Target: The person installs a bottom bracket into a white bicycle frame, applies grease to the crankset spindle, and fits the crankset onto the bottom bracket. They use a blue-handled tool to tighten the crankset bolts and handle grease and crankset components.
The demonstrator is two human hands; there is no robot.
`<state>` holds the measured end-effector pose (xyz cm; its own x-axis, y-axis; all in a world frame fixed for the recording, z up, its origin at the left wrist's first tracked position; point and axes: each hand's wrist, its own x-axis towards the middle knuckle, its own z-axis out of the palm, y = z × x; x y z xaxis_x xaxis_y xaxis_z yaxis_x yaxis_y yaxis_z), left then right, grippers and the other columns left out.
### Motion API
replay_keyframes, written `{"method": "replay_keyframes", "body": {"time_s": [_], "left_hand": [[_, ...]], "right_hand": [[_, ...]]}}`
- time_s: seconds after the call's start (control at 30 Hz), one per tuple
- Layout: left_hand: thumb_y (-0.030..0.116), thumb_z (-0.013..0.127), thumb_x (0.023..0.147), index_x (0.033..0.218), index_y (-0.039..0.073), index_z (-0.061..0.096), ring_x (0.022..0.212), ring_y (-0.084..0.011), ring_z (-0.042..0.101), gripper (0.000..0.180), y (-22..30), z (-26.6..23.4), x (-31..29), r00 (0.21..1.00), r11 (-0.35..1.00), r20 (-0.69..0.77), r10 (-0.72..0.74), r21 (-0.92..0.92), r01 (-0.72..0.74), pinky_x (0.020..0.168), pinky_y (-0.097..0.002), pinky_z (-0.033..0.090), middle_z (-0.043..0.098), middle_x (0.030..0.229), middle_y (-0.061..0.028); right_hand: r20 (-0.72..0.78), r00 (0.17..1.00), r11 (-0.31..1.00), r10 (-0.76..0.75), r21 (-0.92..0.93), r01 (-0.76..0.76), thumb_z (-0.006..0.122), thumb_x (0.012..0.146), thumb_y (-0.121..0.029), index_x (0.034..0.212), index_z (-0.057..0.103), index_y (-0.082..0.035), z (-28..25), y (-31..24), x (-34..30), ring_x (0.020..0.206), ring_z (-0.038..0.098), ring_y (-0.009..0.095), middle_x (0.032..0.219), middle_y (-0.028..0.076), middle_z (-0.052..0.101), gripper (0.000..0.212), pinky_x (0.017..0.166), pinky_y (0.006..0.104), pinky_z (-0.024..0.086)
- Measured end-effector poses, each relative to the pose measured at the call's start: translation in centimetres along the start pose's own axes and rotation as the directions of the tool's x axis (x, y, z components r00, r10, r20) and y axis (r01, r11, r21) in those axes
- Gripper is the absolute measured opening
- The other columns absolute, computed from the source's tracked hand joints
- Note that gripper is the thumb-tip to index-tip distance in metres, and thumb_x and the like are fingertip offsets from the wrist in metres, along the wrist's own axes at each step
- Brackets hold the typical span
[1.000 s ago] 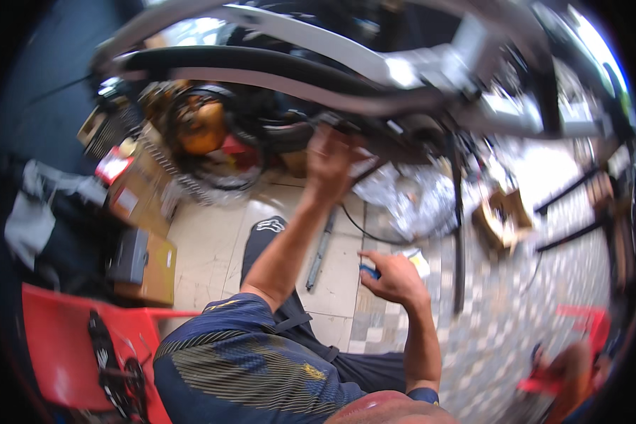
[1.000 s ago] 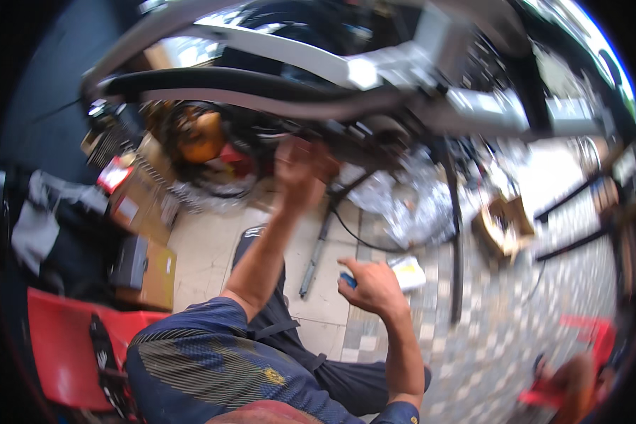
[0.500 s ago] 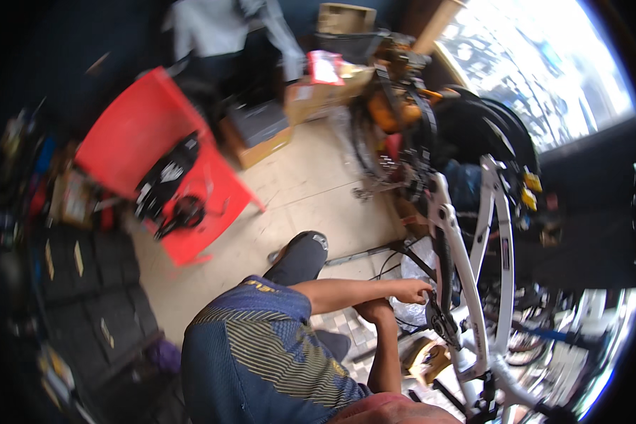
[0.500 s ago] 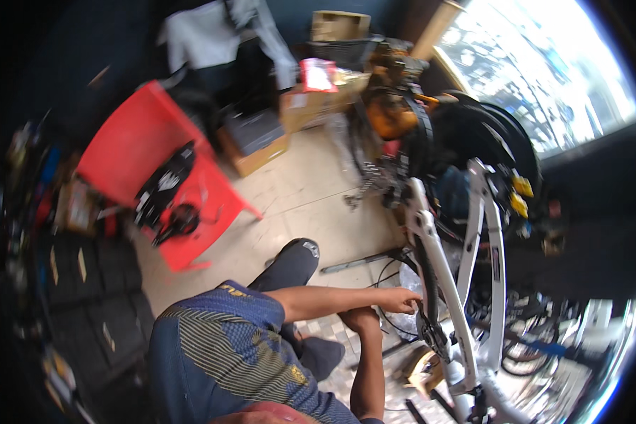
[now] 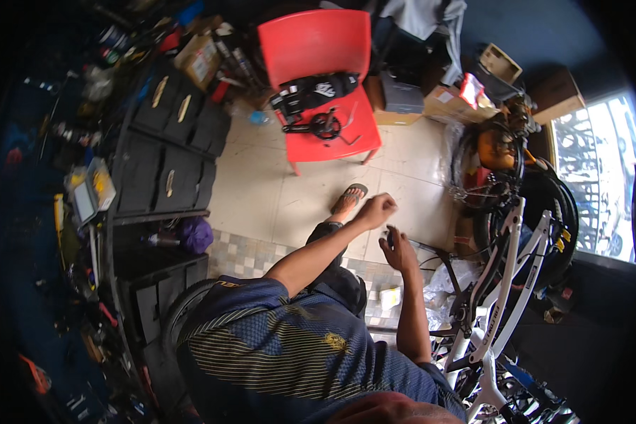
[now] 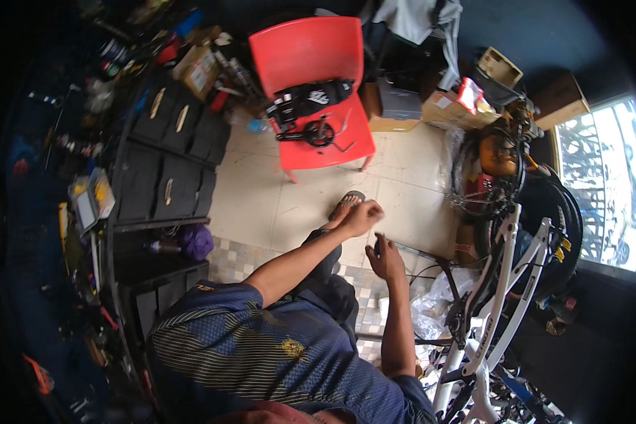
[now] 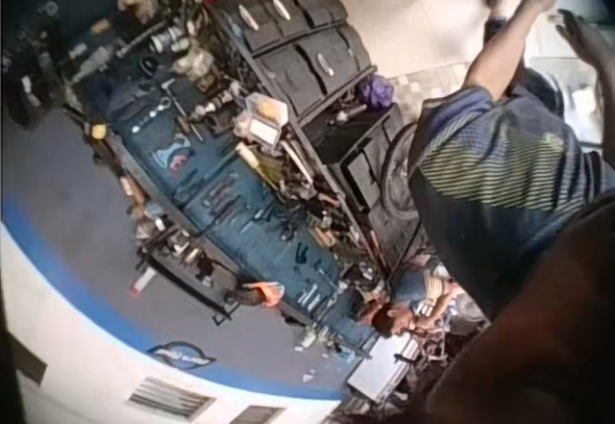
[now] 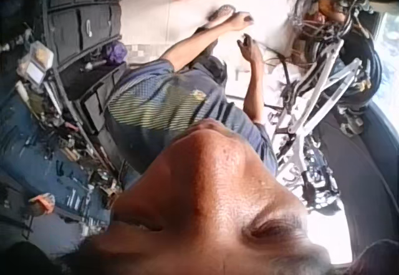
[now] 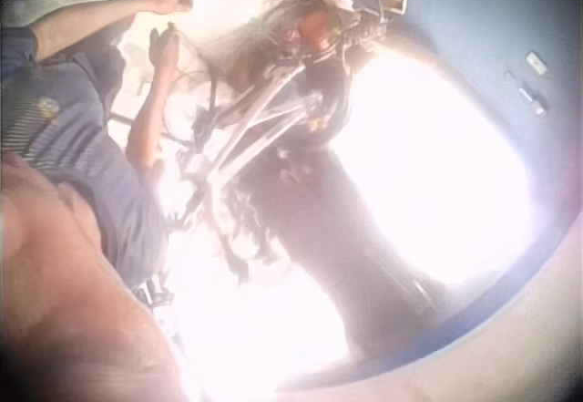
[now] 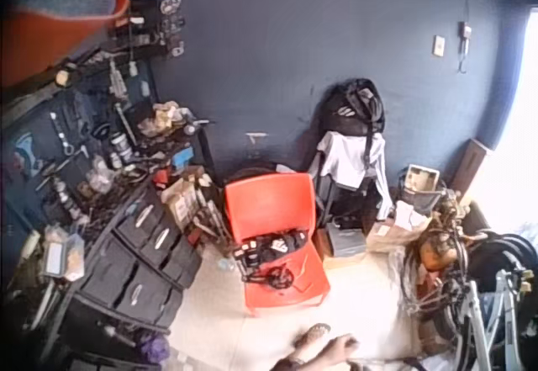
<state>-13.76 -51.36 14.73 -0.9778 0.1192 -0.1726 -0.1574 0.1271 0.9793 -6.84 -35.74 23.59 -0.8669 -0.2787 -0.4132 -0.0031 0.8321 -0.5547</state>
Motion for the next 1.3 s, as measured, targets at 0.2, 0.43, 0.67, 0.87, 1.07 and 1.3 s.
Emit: {"method": "replay_keyframes", "body": {"time_s": [0.2,0.43,0.67,0.87,1.07,1.3], "left_hand": [[0.016,0.075,0.091,0.096,0.004,0.063,0.077,-0.0137,0.072,0.018,-0.6,-17.4,-9.7,0.885,0.953,-0.353,-0.302,-0.078,0.294,0.07,-0.0293,0.057,0.073,0.085,-0.0052],[0.033,0.067,0.097,0.085,-0.003,0.064,0.063,-0.0192,0.07,0.038,-2.1,-33.0,-17.8,0.751,0.95,-0.583,-0.311,-0.159,0.27,0.061,-0.0347,0.055,0.069,0.075,-0.0125],[0.045,0.059,0.101,0.072,0.003,0.061,0.052,-0.0188,0.065,0.052,-1.6,-47.0,-22.9,0.627,0.923,-0.678,-0.384,-0.263,0.28,0.055,-0.0369,0.051,0.057,0.057,-0.008],[0.052,0.061,0.1,0.054,0.005,0.051,0.046,-0.0117,0.056,0.067,2.0,-62.8,-27.6,0.434,0.944,-0.839,-0.328,-0.311,0.113,0.048,-0.0324,0.047,0.049,0.046,-0.0036],[0.053,0.051,0.104,0.054,0.006,0.052,0.045,-0.0127,0.054,0.068,7.4,-71.5,-28.5,0.369,0.966,-0.914,-0.168,-0.227,-0.121,0.047,-0.0286,0.044,0.052,0.049,-0.0037],[0.048,0.046,0.107,0.066,0.001,0.06,0.051,-0.0126,0.057,0.064,11.1,-72.9,-27.8,0.505,0.965,-0.851,-0.146,-0.234,-0.116,0.054,-0.0269,0.046,0.06,0.061,-0.0059]], "right_hand": [[0.076,0.947,0.946,-0.312,-0.071,0.317,0.069,0.082,-0.028,0.149,0.038,-0.008,4.6,-13.0,6.3,0.102,0.065,0.046,0.108,0.027,0.067,0.077,0.088,0.0557,0.051],[0.165,0.827,0.841,-0.538,0.04,0.539,0.071,0.079,-0.024,0.145,0.039,-0.007,10.8,-28.4,12.9,0.086,0.067,0.043,0.09,0.02,0.069,0.075,0.079,0.0541,0.052],[0.245,0.638,0.676,-0.73,0.118,0.727,0.076,0.084,-0.031,0.147,0.038,-0.01,17.3,-52.1,19.8,0.096,0.069,0.047,0.104,0.029,0.07,0.076,0.084,0.0523,0.054],[0.108,0.371,0.384,-0.922,0.146,0.912,0.077,0.085,-0.033,0.143,0.043,-0.007,20.0,-73.8,24.0,0.091,0.068,0.048,0.098,0.029,0.069,0.071,0.078,0.0508,0.054],[0.198,0.416,0.387,-0.888,-0.17,0.906,0.072,0.089,-0.04,0.145,0.044,-0.008,24.6,-89.0,33.9,0.111,0.065,0.045,0.114,0.028,0.068,0.07,0.094,0.052,0.051],[0.124,0.531,0.507,-0.838,-0.184,0.842,0.07,0.085,-0.058,0.137,0.055,-0.008,27.6,-96.2,42.1,0.11,0.065,0.045,0.117,0.027,0.067,0.073,0.093,0.0531,0.052]]}}
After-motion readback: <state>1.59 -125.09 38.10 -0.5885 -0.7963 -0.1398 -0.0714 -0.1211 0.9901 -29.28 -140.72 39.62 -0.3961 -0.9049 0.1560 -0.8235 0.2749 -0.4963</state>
